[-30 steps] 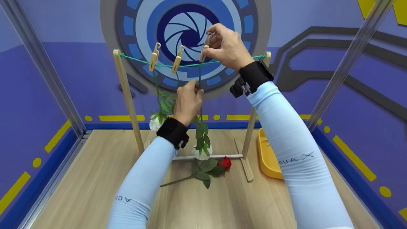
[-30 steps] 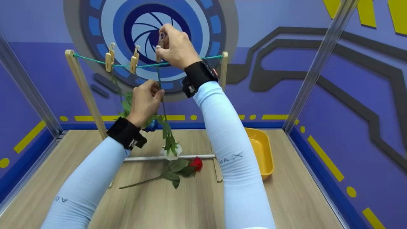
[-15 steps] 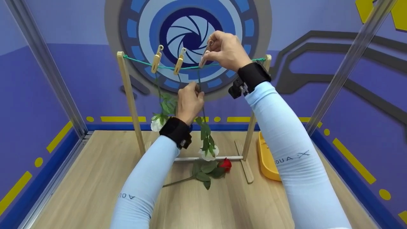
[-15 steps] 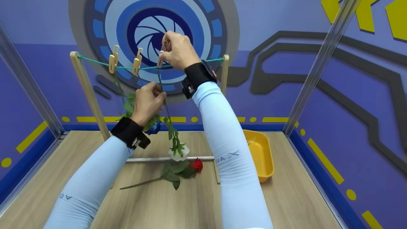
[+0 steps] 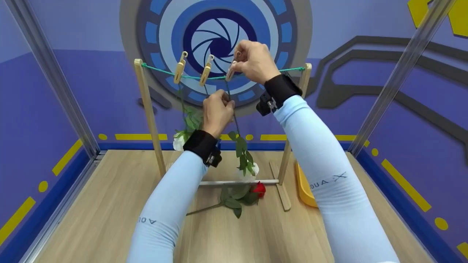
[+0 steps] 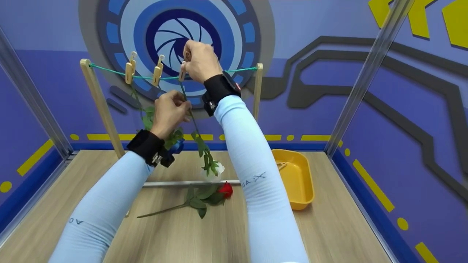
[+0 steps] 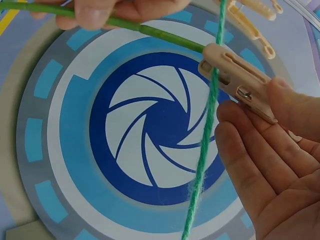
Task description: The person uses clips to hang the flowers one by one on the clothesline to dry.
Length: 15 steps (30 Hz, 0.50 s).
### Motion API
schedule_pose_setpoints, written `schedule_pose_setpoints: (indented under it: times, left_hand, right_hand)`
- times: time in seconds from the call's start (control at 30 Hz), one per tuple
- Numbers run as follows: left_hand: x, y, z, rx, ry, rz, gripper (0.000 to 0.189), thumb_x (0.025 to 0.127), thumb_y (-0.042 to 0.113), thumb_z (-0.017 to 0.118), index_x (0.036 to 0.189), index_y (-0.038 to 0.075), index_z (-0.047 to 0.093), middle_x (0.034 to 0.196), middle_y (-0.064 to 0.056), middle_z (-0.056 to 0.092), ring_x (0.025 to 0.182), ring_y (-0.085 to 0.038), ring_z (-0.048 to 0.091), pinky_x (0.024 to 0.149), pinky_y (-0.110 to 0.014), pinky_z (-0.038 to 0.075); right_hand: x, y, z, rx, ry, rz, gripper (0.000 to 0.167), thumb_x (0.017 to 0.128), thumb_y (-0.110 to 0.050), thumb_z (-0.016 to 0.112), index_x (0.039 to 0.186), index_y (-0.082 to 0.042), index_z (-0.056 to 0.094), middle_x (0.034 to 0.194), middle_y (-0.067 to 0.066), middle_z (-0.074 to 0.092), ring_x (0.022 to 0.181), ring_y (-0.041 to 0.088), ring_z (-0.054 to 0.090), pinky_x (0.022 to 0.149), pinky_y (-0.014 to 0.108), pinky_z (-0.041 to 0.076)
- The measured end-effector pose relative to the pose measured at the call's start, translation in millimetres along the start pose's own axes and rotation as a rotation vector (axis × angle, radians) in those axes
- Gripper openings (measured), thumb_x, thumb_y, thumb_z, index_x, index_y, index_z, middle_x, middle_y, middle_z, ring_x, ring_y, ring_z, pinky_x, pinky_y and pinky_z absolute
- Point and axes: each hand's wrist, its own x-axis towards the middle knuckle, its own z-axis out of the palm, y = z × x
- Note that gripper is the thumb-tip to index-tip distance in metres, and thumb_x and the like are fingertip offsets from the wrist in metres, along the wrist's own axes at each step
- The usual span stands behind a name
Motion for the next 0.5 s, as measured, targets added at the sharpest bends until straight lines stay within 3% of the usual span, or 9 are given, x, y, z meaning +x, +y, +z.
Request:
schedule_pose_setpoints:
  times: [0.3,0.5]
  left_hand:
    - [2.5,-0.8,-0.8,-0.033,0.015,-0.014,0.007,0.101,0.006,0.064,0.097,0.000,0.065,0.089,-0.015,0.072,0.064,-0.024,0.067,0.063,-0.034,0.055]
    - [4.1,-1.3,-0.3,-0.034,0.012,-0.006,0.006,0.101,0.006,0.065,0.101,0.001,0.067,0.093,-0.014,0.075,0.066,-0.023,0.069,0.064,-0.033,0.057]
  right_hand:
    - [0.6,1.3,4.4,-0.011,-0.017,0.019,0.013,0.100,-0.007,0.067,0.110,0.001,0.062,0.108,0.017,0.067,0.100,0.027,0.064,0.084,0.034,0.049]
    - [0.2,2.1,2.7,-0.002,-0.033,0.025,0.013,0.101,-0.009,0.068,0.108,0.000,0.062,0.107,0.016,0.067,0.099,0.026,0.064,0.084,0.034,0.049]
